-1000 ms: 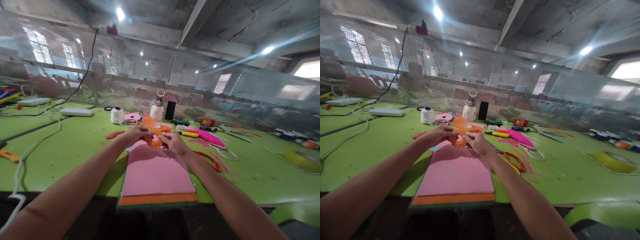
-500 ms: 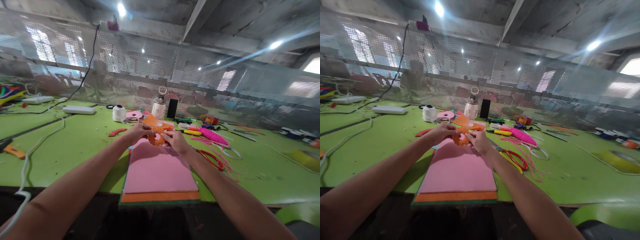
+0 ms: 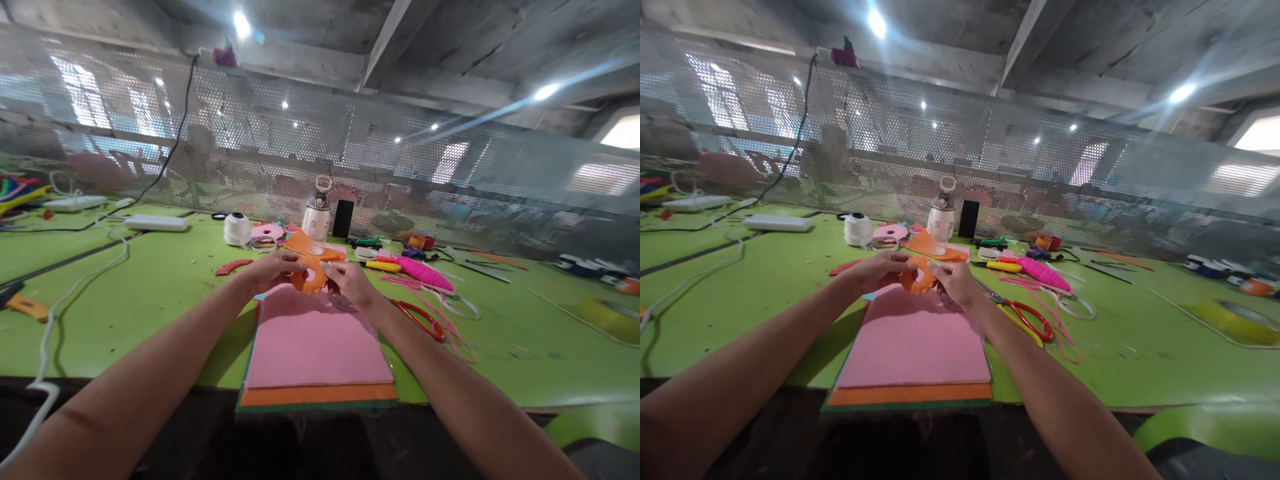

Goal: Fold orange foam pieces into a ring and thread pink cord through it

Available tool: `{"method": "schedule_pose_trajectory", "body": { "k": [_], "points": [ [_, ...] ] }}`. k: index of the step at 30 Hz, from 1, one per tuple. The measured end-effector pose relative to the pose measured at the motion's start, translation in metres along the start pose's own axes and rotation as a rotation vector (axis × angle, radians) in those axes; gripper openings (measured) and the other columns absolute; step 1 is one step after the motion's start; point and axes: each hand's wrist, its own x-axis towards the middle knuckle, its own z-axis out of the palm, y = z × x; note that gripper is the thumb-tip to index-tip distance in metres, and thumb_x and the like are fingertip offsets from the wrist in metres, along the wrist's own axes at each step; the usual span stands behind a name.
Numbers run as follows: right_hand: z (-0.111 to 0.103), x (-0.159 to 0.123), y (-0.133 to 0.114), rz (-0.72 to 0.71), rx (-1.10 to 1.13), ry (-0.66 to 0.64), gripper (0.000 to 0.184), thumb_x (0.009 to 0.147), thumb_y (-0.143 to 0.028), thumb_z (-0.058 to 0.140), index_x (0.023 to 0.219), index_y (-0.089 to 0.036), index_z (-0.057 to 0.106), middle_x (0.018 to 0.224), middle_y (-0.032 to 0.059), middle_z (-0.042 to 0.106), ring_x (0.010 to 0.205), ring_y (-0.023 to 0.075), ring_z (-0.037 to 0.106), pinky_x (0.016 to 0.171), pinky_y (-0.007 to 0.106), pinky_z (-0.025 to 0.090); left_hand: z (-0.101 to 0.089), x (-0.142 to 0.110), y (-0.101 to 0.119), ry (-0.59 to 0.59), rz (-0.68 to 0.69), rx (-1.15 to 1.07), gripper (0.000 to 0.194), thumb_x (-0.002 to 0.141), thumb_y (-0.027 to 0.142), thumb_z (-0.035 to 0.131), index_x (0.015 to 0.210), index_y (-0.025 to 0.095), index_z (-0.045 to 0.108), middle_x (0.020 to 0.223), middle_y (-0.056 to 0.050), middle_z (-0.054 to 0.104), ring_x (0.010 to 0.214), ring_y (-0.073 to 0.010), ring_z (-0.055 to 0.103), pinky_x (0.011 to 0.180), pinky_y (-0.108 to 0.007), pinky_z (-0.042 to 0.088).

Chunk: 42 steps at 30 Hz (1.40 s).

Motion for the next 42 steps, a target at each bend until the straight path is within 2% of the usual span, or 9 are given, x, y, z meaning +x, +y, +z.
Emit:
{"method": "schedule_pose_trajectory", "body": {
  "k": [8, 13, 18, 24, 27, 30, 34, 38, 42],
  "points": [
    [-0.017, 0.012, 0.014, 0.072, 0.065, 0.224, 0.05, 0.079, -0.061, 0.058, 0.068, -0.013, 0.063, 0.062, 0.0054, 0.063, 0.045, 0.0078, 0.05, 0.04, 0.02, 0.034, 0.002, 0.004, 0.003, 0.134, -0.133, -0.187, 0.007, 0.074, 0.012, 0.065, 0.079, 0.009, 0.069, 0.075, -0.008, 0.07, 0.066, -0.0133, 0.064, 0.062, -0.023, 0.053],
    [-0.016, 0.012, 0.014, 0.071, 0.075, 0.23, 0.041, 0.077, -0.052, 0.063, 0.067, -0.013, 0.063, 0.06, 0.0041, 0.062, 0.046, 0.0078, 0.051, 0.04, 0.02, 0.035, 0.003, 0.004, 0.003, 0.145, -0.17, -0.248, 0.007, 0.073, 0.011, 0.065, 0.08, 0.01, 0.067, 0.071, -0.005, 0.067, 0.056, -0.0104, 0.059, 0.051, -0.021, 0.05],
    [-0.014, 0.01, 0.013, 0.054, 0.077, 0.228, 0.034, 0.075, -0.046, 0.066, 0.068, -0.013, 0.065, 0.06, 0.003, 0.062, 0.045, 0.0077, 0.051, 0.039, 0.02, 0.035, 0.004, 0.004, 0.003, 0.164, -0.171, -0.247, 0.007, 0.07, 0.011, 0.068, 0.078, 0.011, 0.067, 0.072, -0.005, 0.066, 0.056, -0.0104, 0.058, 0.052, -0.021, 0.051],
    [-0.015, 0.01, 0.013, 0.054, 0.086, 0.25, 0.027, 0.074, -0.039, 0.067, 0.065, -0.013, 0.065, 0.059, 0.0027, 0.063, 0.044, 0.0079, 0.051, 0.039, 0.02, 0.035, 0.001, 0.006, 0.001, 0.207, -0.171, -0.161, 0.01, 0.068, 0.014, 0.069, 0.078, 0.012, 0.066, 0.072, -0.005, 0.068, 0.057, -0.0115, 0.059, 0.053, -0.023, 0.051],
    [-0.02, 0.013, 0.012, 0.062, 0.089, 0.313, 0.024, 0.073, -0.034, 0.067, 0.062, -0.014, 0.063, 0.058, 0.0025, 0.062, 0.045, 0.0081, 0.052, 0.039, 0.02, 0.035, -0.002, 0.006, -0.002, 0.227, -0.148, -0.058, 0.016, 0.065, 0.015, 0.072, 0.08, 0.014, 0.066, 0.069, -0.005, 0.069, 0.06, -0.0131, 0.062, 0.054, -0.022, 0.049],
    [-0.034, 0.019, 0.01, 0.064, 0.096, 0.434, 0.021, 0.076, -0.031, 0.063, 0.063, -0.015, 0.06, 0.06, 0.0023, 0.062, 0.046, 0.0074, 0.052, 0.04, 0.019, 0.035, -0.003, 0.004, -0.003, 0.207, -0.129, 0.073, 0.023, 0.06, 0.019, 0.077, 0.08, 0.013, 0.068, 0.066, -0.006, 0.071, 0.064, -0.0163, 0.065, 0.057, -0.024, 0.048],
    [-0.067, 0.03, -0.002, 0.076, 0.075, 0.565, 0.019, 0.083, -0.027, 0.052, 0.068, -0.016, 0.056, 0.06, 0.0021, 0.061, 0.044, 0.0073, 0.05, 0.042, 0.02, 0.038, -0.002, 0.002, 0.0, 0.156, -0.095, 0.24, 0.03, 0.055, 0.027, 0.08, 0.08, 0.012, 0.071, 0.067, -0.008, 0.072, 0.067, -0.019, 0.066, 0.06, -0.026, 0.047],
    [-0.106, 0.036, -0.017, 0.061, -0.067, 0.6, 0.019, 0.085, -0.027, 0.052, 0.071, -0.016, 0.057, 0.063, 0.0022, 0.063, 0.047, 0.0079, 0.054, 0.045, 0.02, 0.041, 0.0, 0.004, -0.002, 0.155, -0.066, 0.366, 0.031, 0.056, 0.031, 0.079, 0.08, 0.014, 0.072, 0.065, -0.006, 0.071, 0.063, -0.018, 0.063, 0.056, -0.025, 0.042],
    [-0.145, 0.027, -0.018, 0.109, -0.385, 0.575, 0.021, 0.089, -0.026, 0.053, 0.075, -0.014, 0.062, 0.066, 0.0011, 0.062, 0.052, 0.0081, 0.055, 0.048, 0.02, 0.042, 0.002, 0.007, -0.008, 0.187, -0.055, 0.432, 0.034, 0.055, 0.034, 0.078, 0.082, 0.015, 0.072, 0.067, -0.005, 0.072, 0.065, -0.0192, 0.063, 0.053, -0.024, 0.04]
  ]
}}
